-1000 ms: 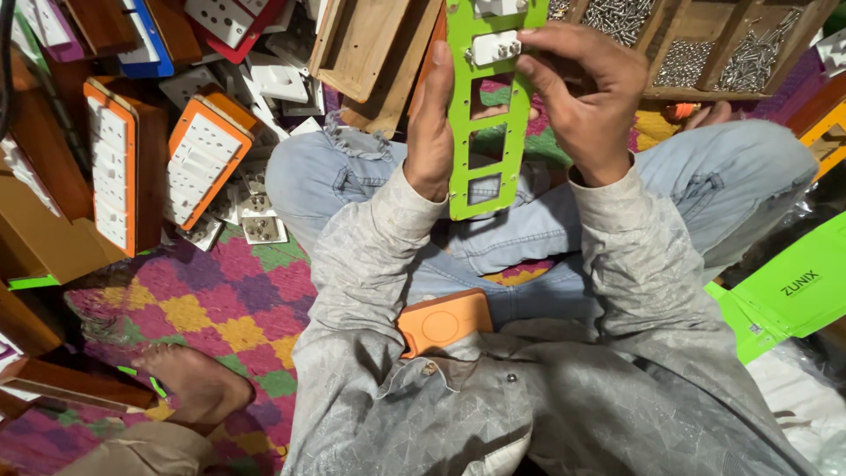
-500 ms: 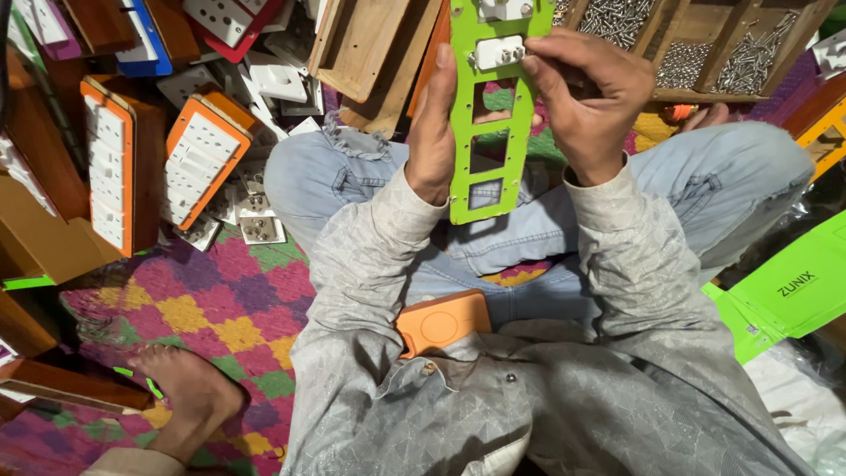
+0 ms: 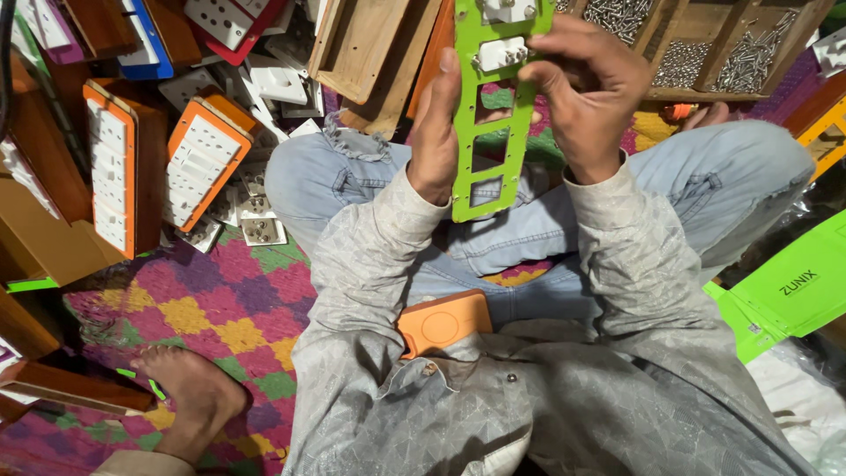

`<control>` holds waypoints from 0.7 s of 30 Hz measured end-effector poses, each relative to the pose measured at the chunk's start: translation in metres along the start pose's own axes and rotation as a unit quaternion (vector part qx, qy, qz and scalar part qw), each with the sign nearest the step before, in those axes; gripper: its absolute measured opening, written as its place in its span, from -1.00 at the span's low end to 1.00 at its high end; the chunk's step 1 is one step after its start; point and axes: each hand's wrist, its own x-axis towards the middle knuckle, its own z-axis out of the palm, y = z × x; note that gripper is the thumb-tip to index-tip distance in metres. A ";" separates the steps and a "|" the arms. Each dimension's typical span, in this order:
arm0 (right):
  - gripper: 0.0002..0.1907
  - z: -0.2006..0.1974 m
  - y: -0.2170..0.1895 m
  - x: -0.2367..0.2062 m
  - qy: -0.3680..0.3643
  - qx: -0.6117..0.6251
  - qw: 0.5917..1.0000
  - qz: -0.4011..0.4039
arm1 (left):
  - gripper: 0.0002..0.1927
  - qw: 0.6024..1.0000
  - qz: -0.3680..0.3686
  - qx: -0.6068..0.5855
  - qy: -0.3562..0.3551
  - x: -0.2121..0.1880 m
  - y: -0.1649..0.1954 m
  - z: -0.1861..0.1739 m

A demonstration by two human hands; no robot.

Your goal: The person sits on the floor and assembles a green electrical socket panel by hand. They insert white socket modules and switches into the panel's slots, then secure them using screws from a nearby wooden box.

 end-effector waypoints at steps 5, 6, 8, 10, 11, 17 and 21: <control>-0.81 0.004 -0.009 0.003 0.018 -0.115 0.990 -0.075 | -0.24 0.999 0.018 0.035 -0.024 0.001 -0.001 -0.002; -0.81 0.006 -0.012 0.003 0.026 -0.146 0.985 -0.085 | -0.24 0.999 0.015 0.034 -0.017 0.001 -0.002 -0.002; -0.80 0.009 -0.019 0.002 0.047 -0.203 0.972 -0.107 | -0.25 0.999 0.009 0.033 -0.002 0.002 -0.003 -0.003; -0.81 0.013 -0.023 -0.001 0.072 -0.254 0.955 -0.136 | -0.27 1.000 0.013 0.026 -0.006 0.003 -0.003 -0.003; -0.81 0.014 -0.025 -0.001 0.075 -0.261 0.953 -0.134 | -0.27 1.000 0.014 0.022 -0.007 0.003 -0.004 -0.002; -0.82 0.015 -0.025 0.001 0.070 -0.249 0.955 -0.143 | -0.27 1.000 -0.004 -0.009 0.010 0.003 -0.007 -0.001; -0.84 0.012 -0.019 0.001 0.057 -0.222 0.965 -0.130 | -0.24 1.000 -0.011 -0.012 0.005 0.004 -0.007 -0.003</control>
